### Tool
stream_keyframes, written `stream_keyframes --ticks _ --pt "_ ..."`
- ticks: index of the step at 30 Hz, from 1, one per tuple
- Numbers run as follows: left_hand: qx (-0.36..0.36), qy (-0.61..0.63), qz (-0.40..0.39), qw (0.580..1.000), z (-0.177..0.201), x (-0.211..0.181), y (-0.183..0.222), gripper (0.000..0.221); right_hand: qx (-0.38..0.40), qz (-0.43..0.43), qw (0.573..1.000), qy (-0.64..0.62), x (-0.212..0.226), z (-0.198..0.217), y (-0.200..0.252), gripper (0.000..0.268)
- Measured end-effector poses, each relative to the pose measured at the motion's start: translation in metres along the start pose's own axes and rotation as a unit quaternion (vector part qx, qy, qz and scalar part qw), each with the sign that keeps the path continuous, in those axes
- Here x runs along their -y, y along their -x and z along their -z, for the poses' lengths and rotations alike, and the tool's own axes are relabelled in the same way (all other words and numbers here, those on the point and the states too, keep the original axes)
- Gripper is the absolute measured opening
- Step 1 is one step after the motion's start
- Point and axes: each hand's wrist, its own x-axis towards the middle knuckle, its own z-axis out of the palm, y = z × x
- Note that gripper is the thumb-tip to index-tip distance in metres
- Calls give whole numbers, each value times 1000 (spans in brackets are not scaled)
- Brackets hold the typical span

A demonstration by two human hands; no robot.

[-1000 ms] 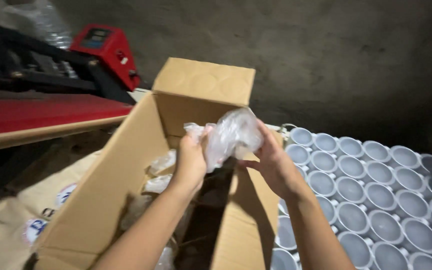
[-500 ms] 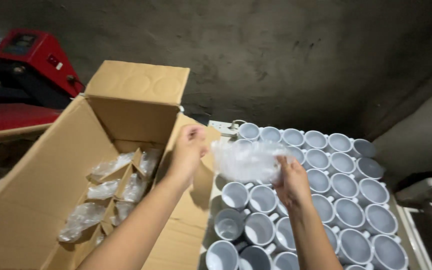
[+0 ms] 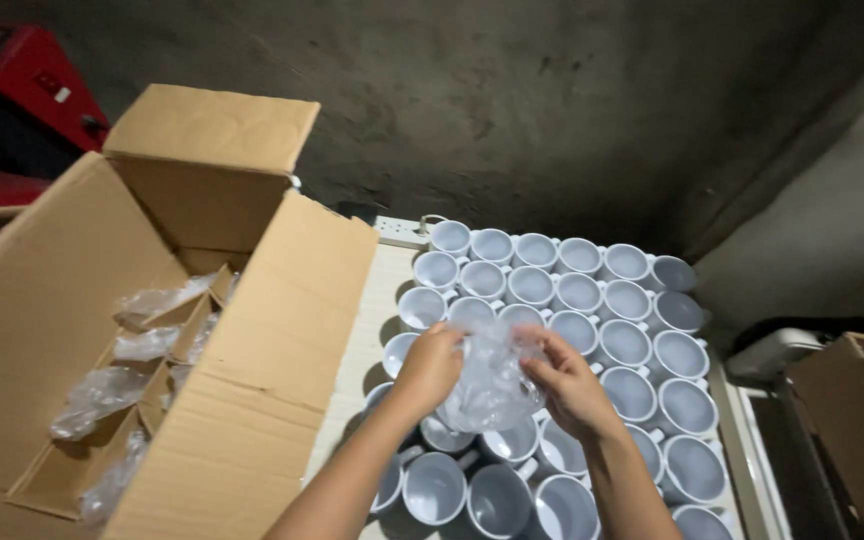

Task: The person places white ceramic mugs into plastic bags and then positions the bagged mugs into a grid on a table. The person also handles mugs and bags within a cardboard box.

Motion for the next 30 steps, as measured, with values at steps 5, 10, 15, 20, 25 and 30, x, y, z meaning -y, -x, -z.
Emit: stream_keyframes --ticks 5,10,15,20,25,30 --pt "-45 61 108 991 -27 -14 13 29 35 125 942 310 -30 33 0 41" --pt "-69 103 127 984 -52 -1 26 22 -109 170 823 530 -28 17 1 35" --pt "-56 32 54 996 -46 -11 33 66 -228 163 800 531 -5 -19 7 39" --pt "-48 -5 109 993 -39 21 20 108 -154 192 797 552 -9 -28 9 42" --pt "-150 -12 78 986 -27 52 5 116 -65 174 787 588 -33 -13 -3 30" --pt "-55 267 262 926 8 2 7 101 -189 163 747 616 -53 11 -26 44"
